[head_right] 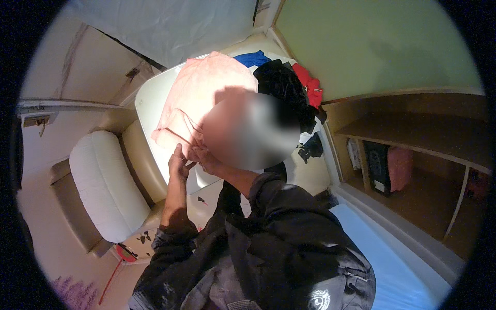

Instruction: The person folds a pink frilly garment and a patterned cloth on a white surface, then places them into a wooden shelf. They then fold a pair of black pants on the same surface.

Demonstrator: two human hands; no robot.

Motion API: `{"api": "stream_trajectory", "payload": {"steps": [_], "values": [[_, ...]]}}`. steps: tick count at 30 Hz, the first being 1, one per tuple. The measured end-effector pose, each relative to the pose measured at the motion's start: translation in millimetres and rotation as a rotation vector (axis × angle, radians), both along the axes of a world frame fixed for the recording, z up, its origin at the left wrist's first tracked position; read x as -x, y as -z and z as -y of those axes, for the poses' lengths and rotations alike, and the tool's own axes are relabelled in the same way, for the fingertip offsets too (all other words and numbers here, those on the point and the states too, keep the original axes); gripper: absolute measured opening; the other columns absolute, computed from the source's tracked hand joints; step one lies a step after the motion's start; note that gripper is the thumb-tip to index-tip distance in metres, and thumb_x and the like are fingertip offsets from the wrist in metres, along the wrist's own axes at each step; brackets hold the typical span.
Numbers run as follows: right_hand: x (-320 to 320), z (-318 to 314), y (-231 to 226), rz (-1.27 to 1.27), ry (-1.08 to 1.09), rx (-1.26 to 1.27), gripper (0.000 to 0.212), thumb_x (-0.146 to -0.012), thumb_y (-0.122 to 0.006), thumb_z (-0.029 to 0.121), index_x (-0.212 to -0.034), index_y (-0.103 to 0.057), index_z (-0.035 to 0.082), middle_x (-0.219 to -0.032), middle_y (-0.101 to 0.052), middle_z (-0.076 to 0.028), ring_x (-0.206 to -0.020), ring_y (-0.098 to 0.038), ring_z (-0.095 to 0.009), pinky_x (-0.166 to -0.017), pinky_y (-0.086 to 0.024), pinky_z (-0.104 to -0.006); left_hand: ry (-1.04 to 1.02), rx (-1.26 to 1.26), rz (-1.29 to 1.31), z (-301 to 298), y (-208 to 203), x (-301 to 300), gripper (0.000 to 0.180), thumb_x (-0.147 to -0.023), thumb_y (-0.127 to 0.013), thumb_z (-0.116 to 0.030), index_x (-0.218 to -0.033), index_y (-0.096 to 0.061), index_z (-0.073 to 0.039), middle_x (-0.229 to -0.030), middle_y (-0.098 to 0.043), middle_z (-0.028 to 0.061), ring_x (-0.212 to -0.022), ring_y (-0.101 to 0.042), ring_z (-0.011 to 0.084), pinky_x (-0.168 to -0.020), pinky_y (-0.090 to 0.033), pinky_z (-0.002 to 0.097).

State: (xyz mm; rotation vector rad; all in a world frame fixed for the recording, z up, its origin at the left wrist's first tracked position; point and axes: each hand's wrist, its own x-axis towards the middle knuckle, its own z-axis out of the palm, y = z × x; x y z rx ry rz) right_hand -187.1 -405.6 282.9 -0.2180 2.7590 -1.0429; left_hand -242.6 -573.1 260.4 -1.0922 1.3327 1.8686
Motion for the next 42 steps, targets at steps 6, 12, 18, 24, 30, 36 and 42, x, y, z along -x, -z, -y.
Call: {"api": "stream_trajectory", "payload": {"steps": [6,12,18,24,30,36,42], "values": [[8.4,-44.9,-20.3,-0.069,-0.064,0.034,0.040,-0.085,-0.072,0.010,-0.125,-0.069,0.006,-0.120,-0.070,-0.016,-0.116,-0.065,-0.033,-0.104,-0.049,-0.0423,0.428,0.843,-1.007,-54.4,-30.8,10.3,0.072,-0.097,-0.064,-0.029,-0.152,-0.035,0.008,-0.150,-0.045,0.0299,-0.142,-0.041,0.0436,-0.121,-0.032,0.0494],[52.0,-169.6,-32.7,0.147,0.275,0.452,0.035,-0.089,-0.072,0.014,-0.123,-0.071,0.006,-0.107,-0.074,-0.012,-0.104,-0.070,-0.027,-0.095,-0.054,-0.0388,0.805,1.015,-1.169,-125.3,-16.5,56.2,0.068,-0.096,-0.070,-0.024,-0.155,-0.040,-0.005,-0.159,-0.040,0.0258,-0.150,-0.034,0.0425,-0.124,-0.027,0.0528],[54.1,-380.1,54.0,-0.053,0.766,-0.108,0.068,-0.081,-0.084,0.030,-0.139,-0.056,0.009,-0.135,-0.061,-0.022,-0.120,-0.063,-0.035,-0.099,-0.053,-0.0459,1.038,1.209,-1.015,-201.5,36.4,63.5,0.076,-0.098,-0.064,-0.044,-0.159,-0.035,-0.012,-0.168,-0.023,0.0257,-0.158,-0.015,0.0424,-0.125,-0.007,0.0646],[69.0,-466.0,101.0,0.320,0.792,-0.561,0.098,-0.082,-0.084,0.044,-0.160,-0.031,0.015,-0.156,-0.036,-0.027,-0.145,-0.036,-0.048,-0.113,-0.041,-0.0560,1.029,1.350,-1.038,-210.9,64.1,56.4,0.079,-0.095,-0.063,-0.040,-0.162,-0.032,-0.011,-0.170,-0.019,0.0227,-0.159,-0.012,0.0428,-0.123,-0.006,0.0673],[78.5,-492.8,151.9,0.448,0.728,-0.442,0.078,-0.087,-0.079,0.033,-0.153,-0.041,0.014,-0.149,-0.045,-0.028,-0.132,-0.052,-0.046,-0.099,-0.051,-0.0530,1.027,1.415,-1.088,-213.4,70.7,57.8,0.075,-0.096,-0.060,-0.038,-0.161,-0.034,-0.010,-0.168,-0.024,0.0235,-0.158,-0.017,0.0429,-0.123,-0.011,0.0664],[59.5,-521.9,162.7,0.333,0.811,-0.213,0.044,-0.092,-0.074,0.024,-0.130,-0.065,0.001,-0.124,-0.068,-0.025,-0.114,-0.067,-0.039,-0.097,-0.054,-0.0460,1.017,1.463,-1.124,-219.9,75.5,55.2,0.074,-0.096,-0.060,-0.038,-0.160,-0.035,-0.011,-0.168,-0.026,0.0219,-0.157,-0.019,0.0422,-0.122,-0.014,0.0671],[16.7,-476.1,99.0,0.309,0.939,0.509,0.054,-0.091,-0.075,0.026,-0.134,-0.063,-0.005,-0.129,-0.068,-0.025,-0.117,-0.067,-0.035,-0.102,-0.052,-0.0425,1.009,1.427,-1.101,-221.6,66.8,50.6,0.075,-0.096,-0.061,-0.041,-0.160,-0.035,-0.011,-0.168,-0.024,0.0238,-0.157,-0.017,0.0440,-0.122,-0.010,0.0680]]}}
